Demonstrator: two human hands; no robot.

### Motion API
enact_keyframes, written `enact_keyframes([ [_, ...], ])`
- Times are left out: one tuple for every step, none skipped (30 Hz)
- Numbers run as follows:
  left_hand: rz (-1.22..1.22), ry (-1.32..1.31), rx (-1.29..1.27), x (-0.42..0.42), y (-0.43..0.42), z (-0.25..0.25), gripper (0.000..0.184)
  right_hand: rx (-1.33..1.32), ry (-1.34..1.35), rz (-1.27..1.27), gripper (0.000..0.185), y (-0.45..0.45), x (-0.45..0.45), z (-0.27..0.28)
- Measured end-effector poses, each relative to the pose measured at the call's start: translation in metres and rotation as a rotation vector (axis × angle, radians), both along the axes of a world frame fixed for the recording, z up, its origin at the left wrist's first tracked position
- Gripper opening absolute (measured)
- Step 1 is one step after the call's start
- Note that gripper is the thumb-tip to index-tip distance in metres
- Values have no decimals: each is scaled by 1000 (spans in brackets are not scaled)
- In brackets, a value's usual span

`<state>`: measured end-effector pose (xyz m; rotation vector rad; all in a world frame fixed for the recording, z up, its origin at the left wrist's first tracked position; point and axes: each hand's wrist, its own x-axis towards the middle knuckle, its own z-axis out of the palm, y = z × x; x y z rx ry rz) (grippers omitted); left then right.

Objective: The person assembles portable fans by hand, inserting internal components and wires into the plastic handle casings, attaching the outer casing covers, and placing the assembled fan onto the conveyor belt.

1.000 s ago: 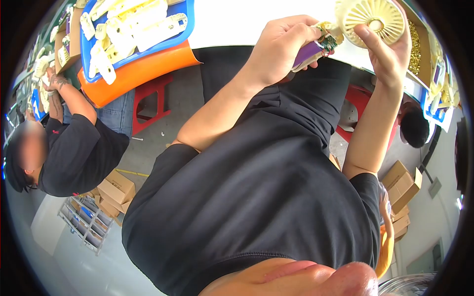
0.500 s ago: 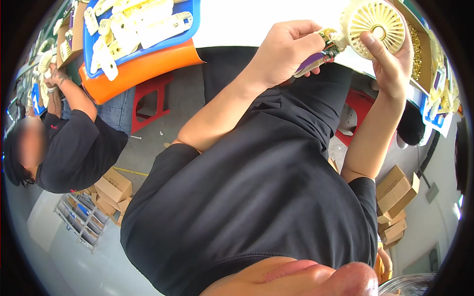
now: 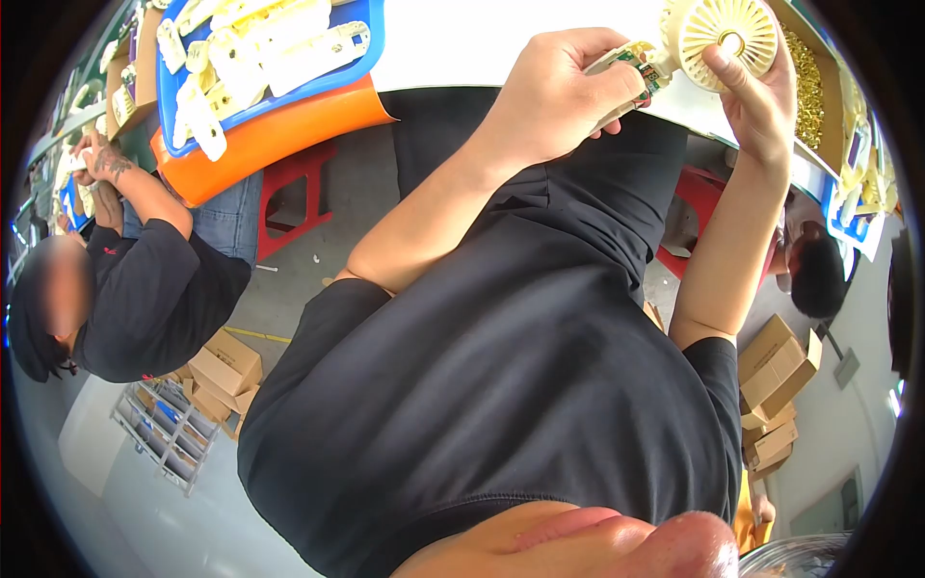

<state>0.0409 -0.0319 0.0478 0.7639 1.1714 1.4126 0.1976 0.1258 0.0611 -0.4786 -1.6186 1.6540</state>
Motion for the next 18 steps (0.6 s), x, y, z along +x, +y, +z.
enact_keyframes([
  [-2, 1, 4, -1, 1, 0, 25, 23, 22, -20, 92, 0, 0, -3],
  [-23, 9, -13, -2, 1, 1, 25, 46, 44, -41, 94, 1, 0, -7],
  [-44, 16, -32, -4, 1, 1, 25, 68, 66, -61, 96, 1, 0, -9],
  [-64, 23, -51, -5, 1, 2, 25, 73, 84, -33, 99, -1, 1, -7],
  [-59, 7, -56, -5, 1, 2, 25, 81, 86, -54, 99, -2, -1, -8],
  [-54, -8, -60, -5, 0, 3, 24, 90, 89, -75, 98, -4, -3, -10],
  [-50, -24, -63, -5, 0, 4, 24, 100, 91, -97, 98, -5, -4, -10],
  [-45, -14, -54, -5, 0, 3, 24, 119, 47, -100, 97, -5, -3, -8],
  [-39, -5, -45, -4, -1, 2, 24, 139, 2, -101, 95, -6, -2, -5],
  [-32, 5, -35, -4, -1, 1, 24, 159, -42, -101, 94, -6, -1, -3],
  [-22, 23, -50, -4, -1, 3, 25, 160, -76, -112, 92, -8, -1, -1],
  [-13, 41, -66, -5, -2, 6, 25, 161, -109, -122, 90, -10, 0, 0],
  [-5, 60, -83, -5, -3, 7, 25, 161, -142, -134, 88, -11, 1, 0],
  [20, 65, -46, -3, -4, 5, 25, 147, -140, -140, 86, -13, 2, 0],
  [46, 68, -10, 1, -4, 2, 26, 133, -138, -145, 85, -14, 4, -1],
  [71, 72, 26, 4, -4, -1, 26, 118, -137, -150, 83, -14, 5, -1],
  [81, 83, 29, 6, -4, -2, 26, 113, -140, -138, 82, -13, 6, -2],
  [91, 92, 31, 8, -5, -2, 26, 107, -144, -127, 81, -12, 7, -2],
])
